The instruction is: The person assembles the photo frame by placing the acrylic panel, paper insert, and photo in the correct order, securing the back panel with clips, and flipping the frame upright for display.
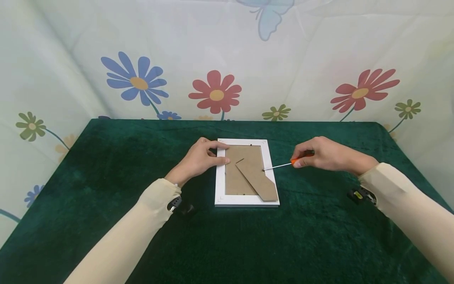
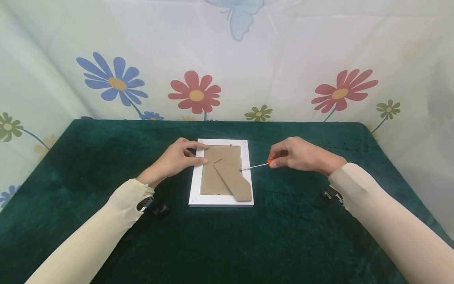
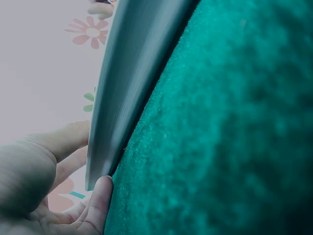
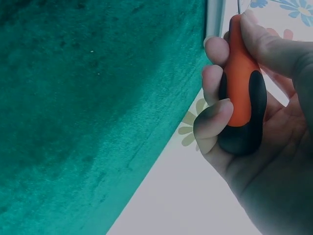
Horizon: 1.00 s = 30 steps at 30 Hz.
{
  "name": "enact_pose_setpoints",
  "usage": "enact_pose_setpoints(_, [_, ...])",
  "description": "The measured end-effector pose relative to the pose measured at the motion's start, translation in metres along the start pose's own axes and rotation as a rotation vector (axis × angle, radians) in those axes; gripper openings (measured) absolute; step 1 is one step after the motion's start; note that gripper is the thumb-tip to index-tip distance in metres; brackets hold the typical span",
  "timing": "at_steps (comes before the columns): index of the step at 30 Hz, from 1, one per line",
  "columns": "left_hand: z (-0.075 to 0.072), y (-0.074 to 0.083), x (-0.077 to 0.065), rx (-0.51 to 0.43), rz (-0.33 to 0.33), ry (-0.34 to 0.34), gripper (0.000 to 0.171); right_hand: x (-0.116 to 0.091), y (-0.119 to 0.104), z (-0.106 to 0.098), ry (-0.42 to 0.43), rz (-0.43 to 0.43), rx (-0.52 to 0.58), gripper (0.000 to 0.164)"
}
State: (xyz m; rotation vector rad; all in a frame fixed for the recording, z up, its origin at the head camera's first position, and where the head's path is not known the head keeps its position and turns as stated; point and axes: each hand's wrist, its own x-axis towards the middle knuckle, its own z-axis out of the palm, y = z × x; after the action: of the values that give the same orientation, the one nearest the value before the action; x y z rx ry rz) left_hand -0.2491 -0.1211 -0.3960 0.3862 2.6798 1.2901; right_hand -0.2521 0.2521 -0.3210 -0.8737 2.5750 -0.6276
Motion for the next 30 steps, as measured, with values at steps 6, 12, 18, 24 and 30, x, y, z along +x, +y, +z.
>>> enact_pose_setpoints(6, [0.000, 0.000, -0.001, 0.000, -0.004, -0.002, 0.052, 0.002, -0.004, -0.002, -0.006, -0.003, -0.020, 0.012])
enact_pose_setpoints(12, [0.000, 0.000, -0.001, -0.007, 0.001, -0.005, 0.053, 0.001, -0.006, -0.002, -0.011, 0.001, -0.029, 0.010])
enact_pose_setpoints(18, [-0.001, 0.001, -0.002, -0.004, 0.002, -0.004, 0.054, 0.002, -0.008, -0.005, -0.018, 0.004, -0.035, 0.010])
enact_pose_setpoints(24, [-0.002, 0.004, -0.003, -0.005, 0.000, -0.005, 0.054, 0.003, -0.012, -0.007, -0.028, 0.000, -0.049, 0.009])
enact_pose_setpoints(30, [-0.001, 0.004, -0.003, -0.009, 0.001, -0.004, 0.053, 0.005, -0.015, -0.009, -0.037, -0.020, -0.075, 0.007])
